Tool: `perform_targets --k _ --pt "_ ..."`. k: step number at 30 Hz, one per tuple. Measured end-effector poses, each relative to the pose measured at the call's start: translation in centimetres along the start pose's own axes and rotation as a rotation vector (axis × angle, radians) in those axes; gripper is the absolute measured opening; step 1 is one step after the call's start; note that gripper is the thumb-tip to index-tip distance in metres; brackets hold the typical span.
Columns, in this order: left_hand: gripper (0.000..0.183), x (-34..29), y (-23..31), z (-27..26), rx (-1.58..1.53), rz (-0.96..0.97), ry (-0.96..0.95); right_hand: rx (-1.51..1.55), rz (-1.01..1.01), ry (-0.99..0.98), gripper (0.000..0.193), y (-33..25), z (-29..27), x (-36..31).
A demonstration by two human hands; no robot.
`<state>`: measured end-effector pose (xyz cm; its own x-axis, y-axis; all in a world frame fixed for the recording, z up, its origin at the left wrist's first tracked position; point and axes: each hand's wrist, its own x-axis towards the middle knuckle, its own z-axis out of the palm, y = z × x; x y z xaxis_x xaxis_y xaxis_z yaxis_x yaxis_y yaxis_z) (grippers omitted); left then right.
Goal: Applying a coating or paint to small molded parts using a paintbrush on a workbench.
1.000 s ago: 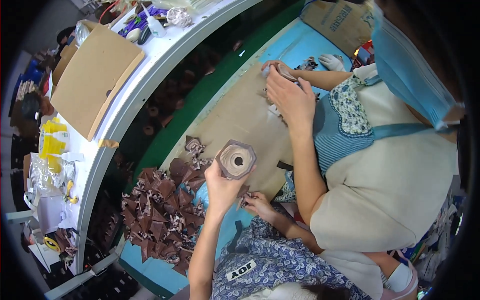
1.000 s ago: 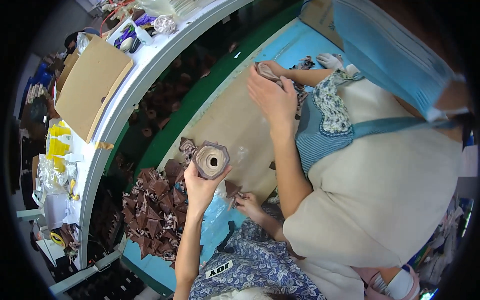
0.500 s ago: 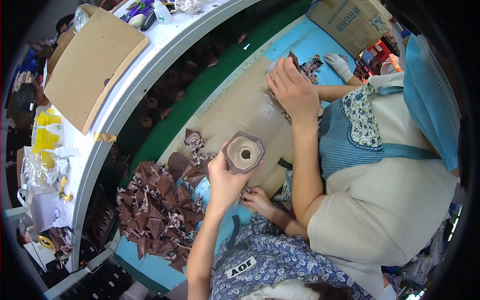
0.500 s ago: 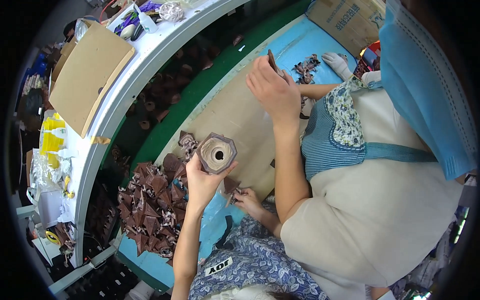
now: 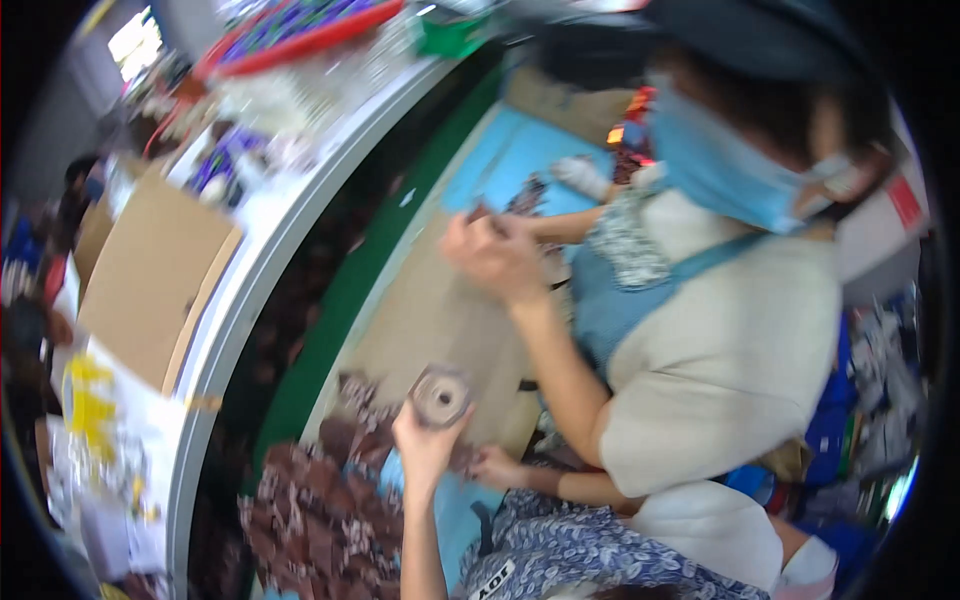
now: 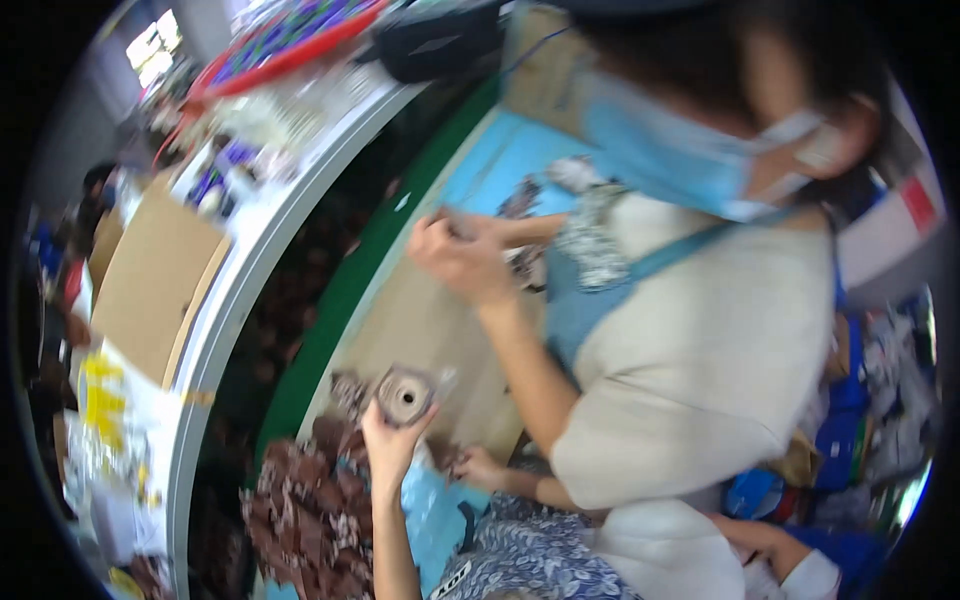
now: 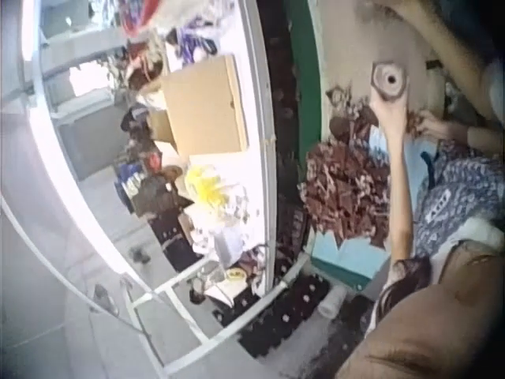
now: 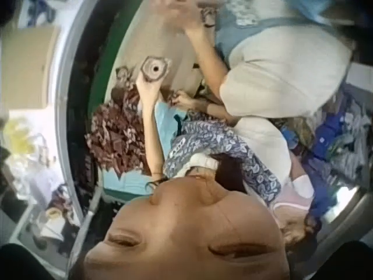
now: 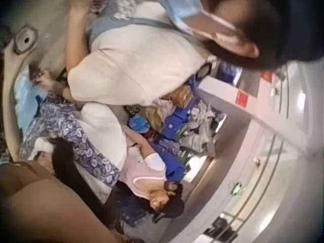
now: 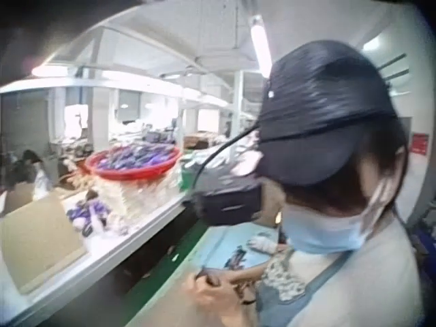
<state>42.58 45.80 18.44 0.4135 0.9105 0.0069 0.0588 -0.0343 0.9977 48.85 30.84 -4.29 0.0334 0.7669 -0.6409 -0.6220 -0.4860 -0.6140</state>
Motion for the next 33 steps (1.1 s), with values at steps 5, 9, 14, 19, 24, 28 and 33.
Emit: perform_targets --k 5,9,14,19,24,28,33 --pt "0.033 -4.0 -6.1 -0.2 -0.038 -0.174 -0.010 0.047 0.049 -0.092 0.027 0.4 -0.4 -0.2" --pt "0.029 -6.7 -8.3 1.0 -0.084 -0.318 -0.149 0.077 0.057 -0.197 0.033 -1.9 -0.4 -0.9" --pt "0.038 -10.0 -13.5 2.4 -0.140 -0.332 -0.168 0.082 -0.014 -0.243 0.033 -1.3 -1.1 -1.1" --pt "0.053 -11.2 -16.5 3.4 -0.165 -0.353 -0.139 0.100 -0.029 -0.160 0.034 -0.2 -1.8 -0.4" --pt "0.061 -3.5 -17.1 3.2 0.045 -0.229 0.112 0.002 0.115 -0.027 0.036 -1.0 -2.0 -1.0" --pt "0.064 -3.1 -15.4 3.1 0.617 -0.348 0.261 -0.015 0.168 -0.075 0.031 -1.9 -1.2 -1.2" --pt "0.022 -11.1 -11.6 2.2 0.561 -0.082 0.379 -0.057 0.055 -0.155 0.029 -1.4 -1.3 -1.9"
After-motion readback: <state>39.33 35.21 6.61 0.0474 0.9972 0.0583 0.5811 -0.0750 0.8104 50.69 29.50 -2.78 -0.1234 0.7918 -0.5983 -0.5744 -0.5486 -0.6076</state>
